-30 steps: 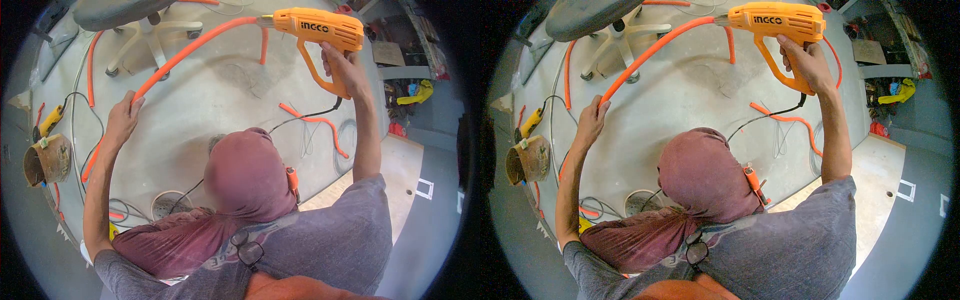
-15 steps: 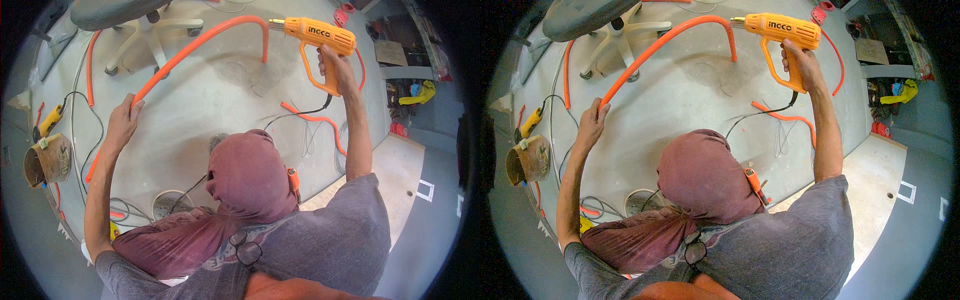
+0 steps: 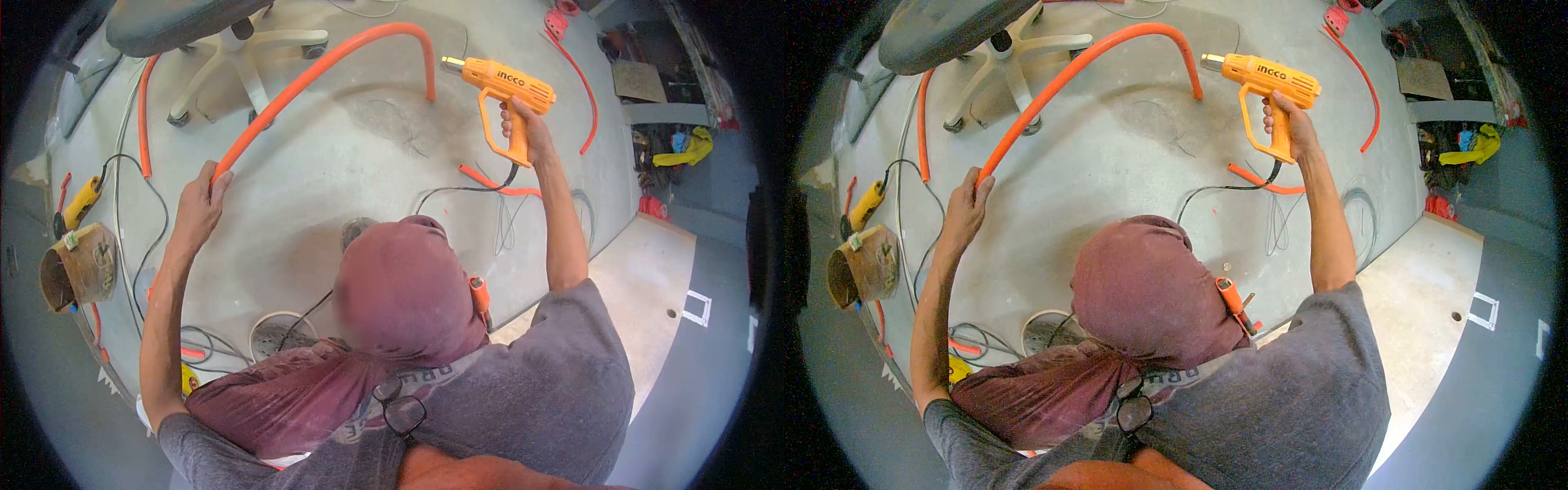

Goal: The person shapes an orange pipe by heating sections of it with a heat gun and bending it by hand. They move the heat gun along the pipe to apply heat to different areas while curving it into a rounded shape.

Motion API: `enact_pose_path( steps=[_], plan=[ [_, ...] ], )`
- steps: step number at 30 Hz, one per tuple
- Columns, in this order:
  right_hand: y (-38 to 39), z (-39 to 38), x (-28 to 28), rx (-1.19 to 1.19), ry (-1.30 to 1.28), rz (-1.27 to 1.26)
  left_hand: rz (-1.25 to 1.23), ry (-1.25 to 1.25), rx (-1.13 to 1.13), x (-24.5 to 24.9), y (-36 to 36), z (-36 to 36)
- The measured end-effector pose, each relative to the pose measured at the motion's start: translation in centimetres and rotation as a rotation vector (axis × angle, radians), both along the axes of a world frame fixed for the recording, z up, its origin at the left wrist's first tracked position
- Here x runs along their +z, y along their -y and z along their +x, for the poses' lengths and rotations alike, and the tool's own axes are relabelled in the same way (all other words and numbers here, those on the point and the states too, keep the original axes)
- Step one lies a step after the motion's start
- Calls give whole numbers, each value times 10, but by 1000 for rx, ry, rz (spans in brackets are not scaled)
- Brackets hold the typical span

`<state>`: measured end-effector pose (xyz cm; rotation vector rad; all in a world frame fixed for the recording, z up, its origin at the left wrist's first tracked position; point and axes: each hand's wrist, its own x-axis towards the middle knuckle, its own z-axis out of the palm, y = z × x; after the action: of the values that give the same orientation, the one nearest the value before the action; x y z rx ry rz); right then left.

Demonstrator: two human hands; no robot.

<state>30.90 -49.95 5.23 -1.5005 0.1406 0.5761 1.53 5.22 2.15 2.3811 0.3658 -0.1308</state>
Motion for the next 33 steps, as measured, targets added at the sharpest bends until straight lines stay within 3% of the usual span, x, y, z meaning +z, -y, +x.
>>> enact_pose_path(
  steps=[11,25,33],
  plan=[
    [22,6,-74,-66,-167,54,-38,-46,16,-2,1,-4],
    [-7,-16,59,27,104,-123,-16,-8,-40,2,0,-4],
    [-29,-26,105,106,223,-240,-11,31,-58,-1,-1,-5]
  ],
)
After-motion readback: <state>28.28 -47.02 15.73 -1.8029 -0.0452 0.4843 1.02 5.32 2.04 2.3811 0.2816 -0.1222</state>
